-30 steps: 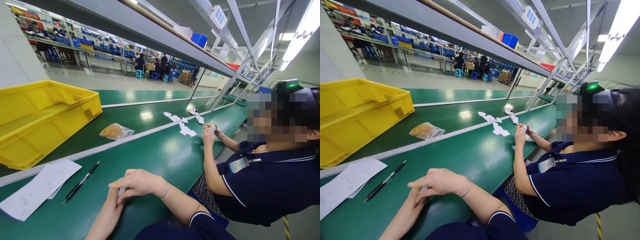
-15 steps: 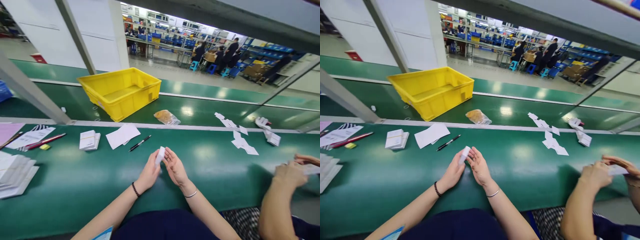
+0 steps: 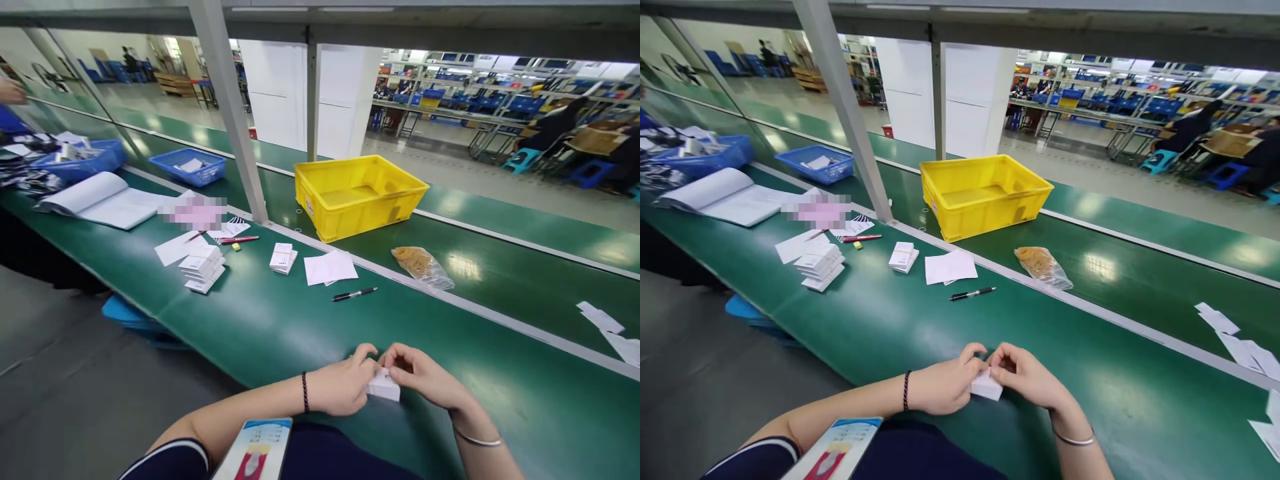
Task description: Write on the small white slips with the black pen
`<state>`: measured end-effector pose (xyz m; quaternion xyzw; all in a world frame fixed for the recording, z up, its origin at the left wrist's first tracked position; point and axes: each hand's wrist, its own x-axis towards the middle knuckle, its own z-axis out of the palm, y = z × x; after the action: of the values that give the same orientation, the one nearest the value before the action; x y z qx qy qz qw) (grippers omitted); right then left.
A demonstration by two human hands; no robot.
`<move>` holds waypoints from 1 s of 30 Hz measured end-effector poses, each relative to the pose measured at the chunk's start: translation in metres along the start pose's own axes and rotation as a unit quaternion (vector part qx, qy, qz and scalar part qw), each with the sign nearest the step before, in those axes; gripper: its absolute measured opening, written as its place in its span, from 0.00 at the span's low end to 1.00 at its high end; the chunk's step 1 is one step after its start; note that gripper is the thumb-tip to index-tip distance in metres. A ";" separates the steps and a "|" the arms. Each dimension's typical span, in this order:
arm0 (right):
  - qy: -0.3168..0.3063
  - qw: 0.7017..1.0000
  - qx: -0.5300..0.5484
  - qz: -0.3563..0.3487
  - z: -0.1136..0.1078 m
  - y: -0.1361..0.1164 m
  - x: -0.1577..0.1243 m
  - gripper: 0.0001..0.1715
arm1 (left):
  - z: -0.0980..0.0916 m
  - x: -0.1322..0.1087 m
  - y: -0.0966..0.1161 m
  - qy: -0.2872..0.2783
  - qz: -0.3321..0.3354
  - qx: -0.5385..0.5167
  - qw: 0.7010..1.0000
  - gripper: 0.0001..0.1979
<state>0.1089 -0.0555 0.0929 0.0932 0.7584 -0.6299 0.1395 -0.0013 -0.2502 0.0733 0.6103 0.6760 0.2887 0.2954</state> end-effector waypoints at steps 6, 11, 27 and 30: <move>0.085 0.993 0.053 -0.067 0.020 -0.013 0.031 0.27 | -0.018 -0.019 -0.016 0.029 -0.115 -0.412 0.904 0.16; 0.140 0.963 0.225 -0.036 0.028 -0.015 0.052 0.29 | -0.038 -0.051 -0.040 -0.008 -0.029 -0.631 0.776 0.34; 0.265 0.908 -0.280 -0.165 -0.059 -0.051 0.165 0.28 | -0.174 -0.033 -0.134 0.504 -0.303 -0.173 0.790 0.24; 0.333 0.814 -0.446 -0.166 -0.104 -0.090 0.219 0.37 | -0.185 -0.025 -0.144 0.520 -0.353 -0.108 0.770 0.18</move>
<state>-0.1365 0.0223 0.1217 0.0971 0.9603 -0.1666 -0.2016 -0.2324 -0.2930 0.0884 0.0488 0.8585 0.5087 0.0437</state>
